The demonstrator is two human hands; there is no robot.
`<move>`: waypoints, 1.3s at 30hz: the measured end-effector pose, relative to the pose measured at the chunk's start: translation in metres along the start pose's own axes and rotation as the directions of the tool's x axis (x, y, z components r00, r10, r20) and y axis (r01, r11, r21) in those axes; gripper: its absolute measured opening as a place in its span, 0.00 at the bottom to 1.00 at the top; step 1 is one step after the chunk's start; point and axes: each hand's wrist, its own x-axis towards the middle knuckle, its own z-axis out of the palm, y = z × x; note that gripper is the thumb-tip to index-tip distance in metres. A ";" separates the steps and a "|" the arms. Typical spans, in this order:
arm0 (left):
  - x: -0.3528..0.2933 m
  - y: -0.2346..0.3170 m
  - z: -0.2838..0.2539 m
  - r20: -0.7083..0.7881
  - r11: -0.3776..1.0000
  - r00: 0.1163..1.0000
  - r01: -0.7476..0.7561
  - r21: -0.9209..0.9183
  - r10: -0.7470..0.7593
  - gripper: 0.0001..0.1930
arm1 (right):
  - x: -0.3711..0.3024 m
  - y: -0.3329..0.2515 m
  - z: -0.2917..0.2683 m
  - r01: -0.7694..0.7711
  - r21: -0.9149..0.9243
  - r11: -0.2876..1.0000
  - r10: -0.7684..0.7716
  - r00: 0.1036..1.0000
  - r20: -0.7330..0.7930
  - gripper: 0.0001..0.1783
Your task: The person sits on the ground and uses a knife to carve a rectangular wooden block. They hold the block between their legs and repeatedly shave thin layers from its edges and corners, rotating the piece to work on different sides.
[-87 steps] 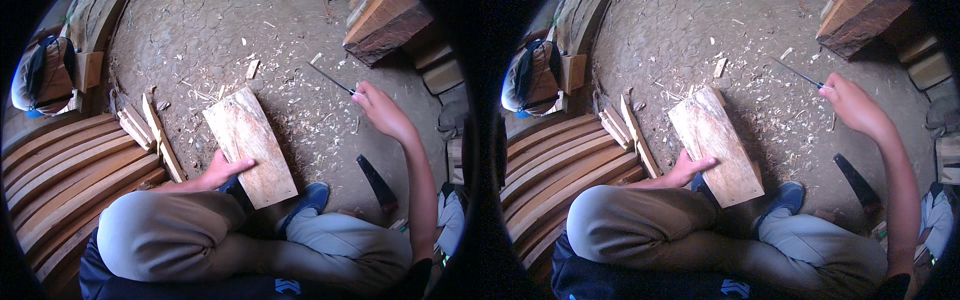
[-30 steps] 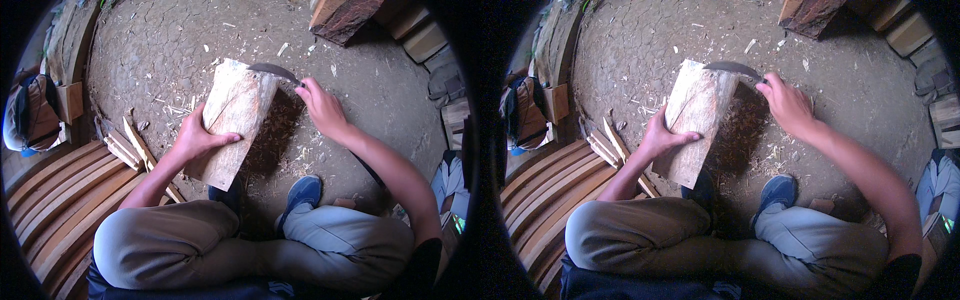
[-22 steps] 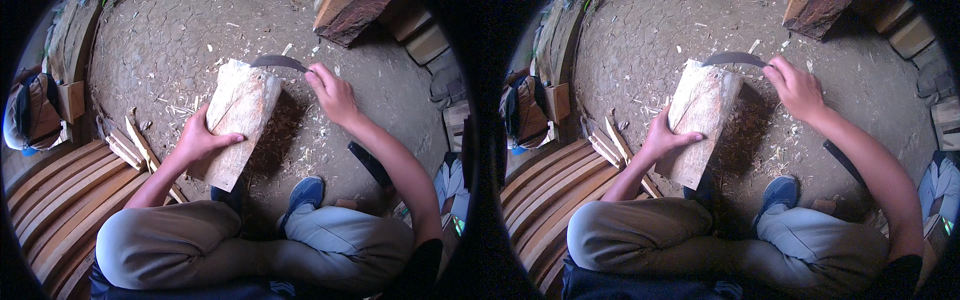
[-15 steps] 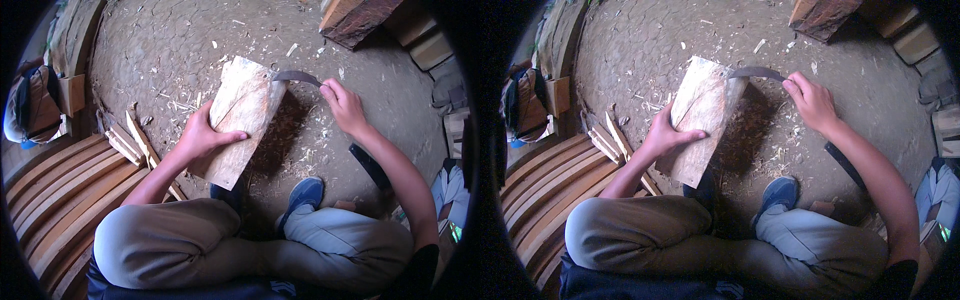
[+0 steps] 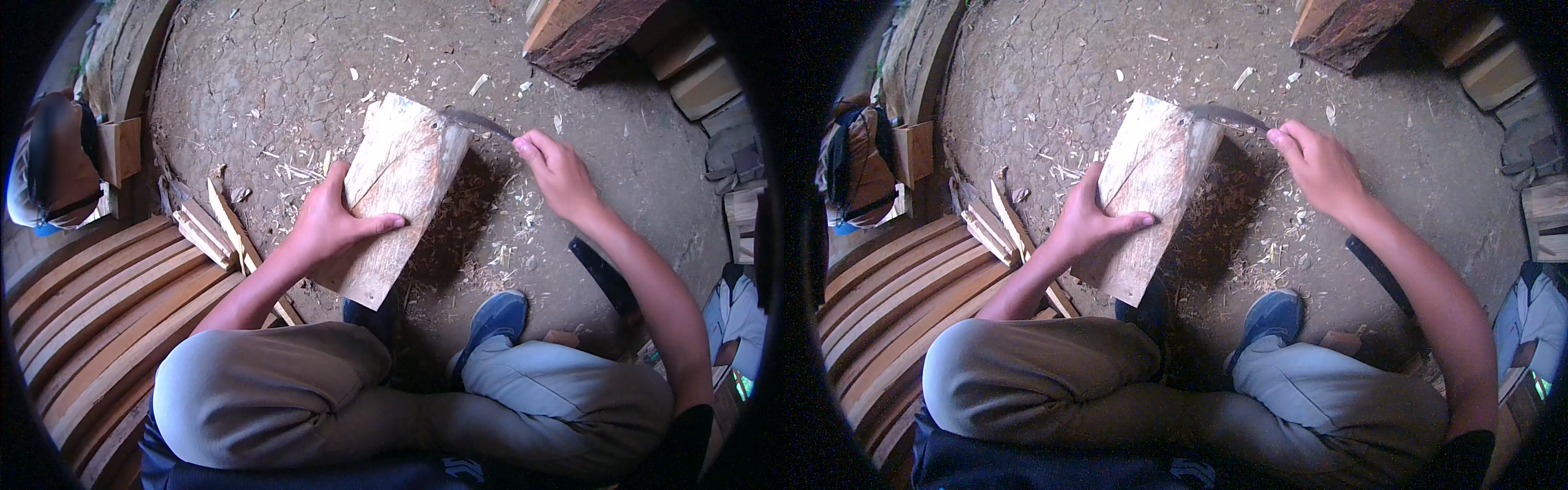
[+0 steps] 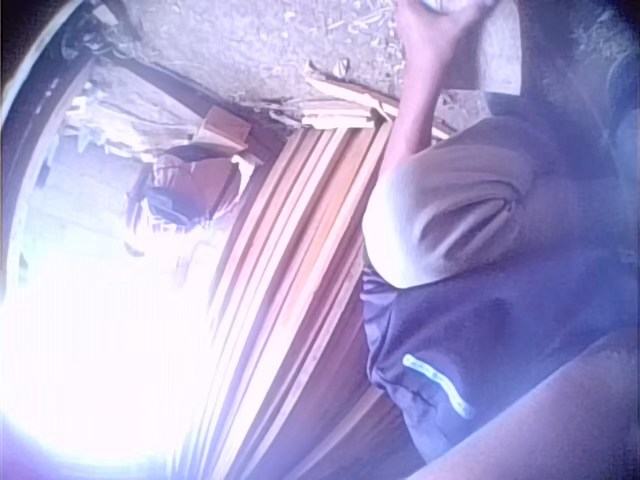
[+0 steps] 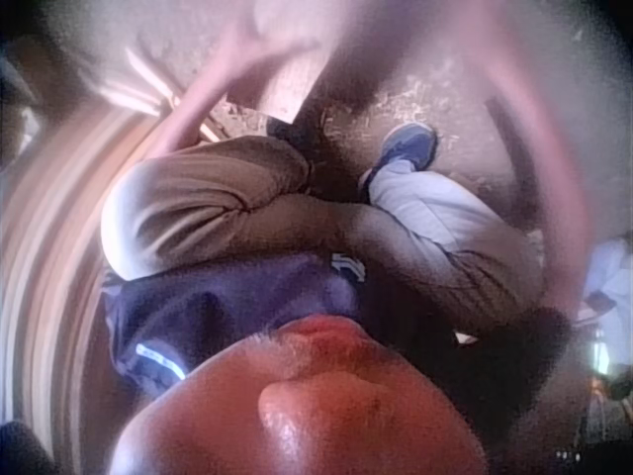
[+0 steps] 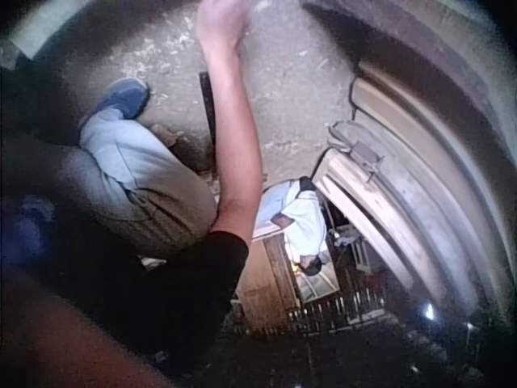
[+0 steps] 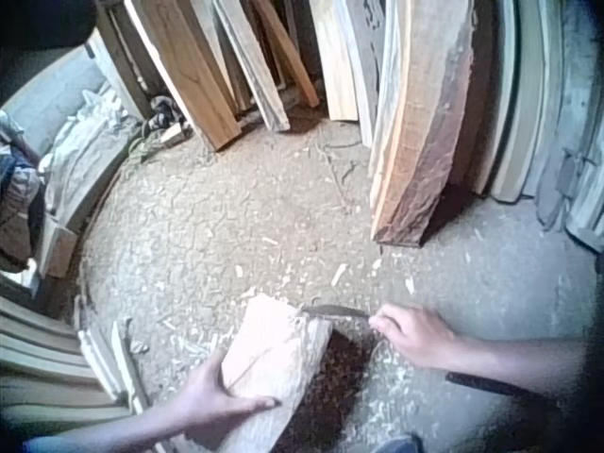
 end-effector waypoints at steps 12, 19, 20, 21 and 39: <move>0.016 0.019 0.008 -0.128 0.995 0.987 -0.097 -0.023 0.093 0.44 | 0.010 0.041 -0.027 -0.340 0.552 0.761 0.384 0.923 0.038 0.25; 0.005 0.048 0.042 -0.047 0.852 0.993 -0.118 -0.510 0.109 0.30 | 0.012 0.048 -0.065 -0.372 0.563 0.738 0.425 0.904 0.040 0.24; 0.002 0.050 0.053 -0.001 0.776 0.995 -0.076 -0.626 0.096 0.28 | 0.010 0.051 -0.068 -0.373 0.554 0.744 0.426 0.904 0.037 0.24; -0.002 0.051 0.058 0.126 0.760 0.990 0.031 -0.649 0.068 0.26 | 0.011 0.051 -0.071 -0.366 0.553 0.748 0.418 0.908 0.036 0.24; -0.050 -0.034 0.136 0.308 0.689 0.941 0.131 -0.713 0.139 0.25 | 0.012 0.032 -0.047 -0.338 0.522 0.783 0.301 0.941 0.157 0.24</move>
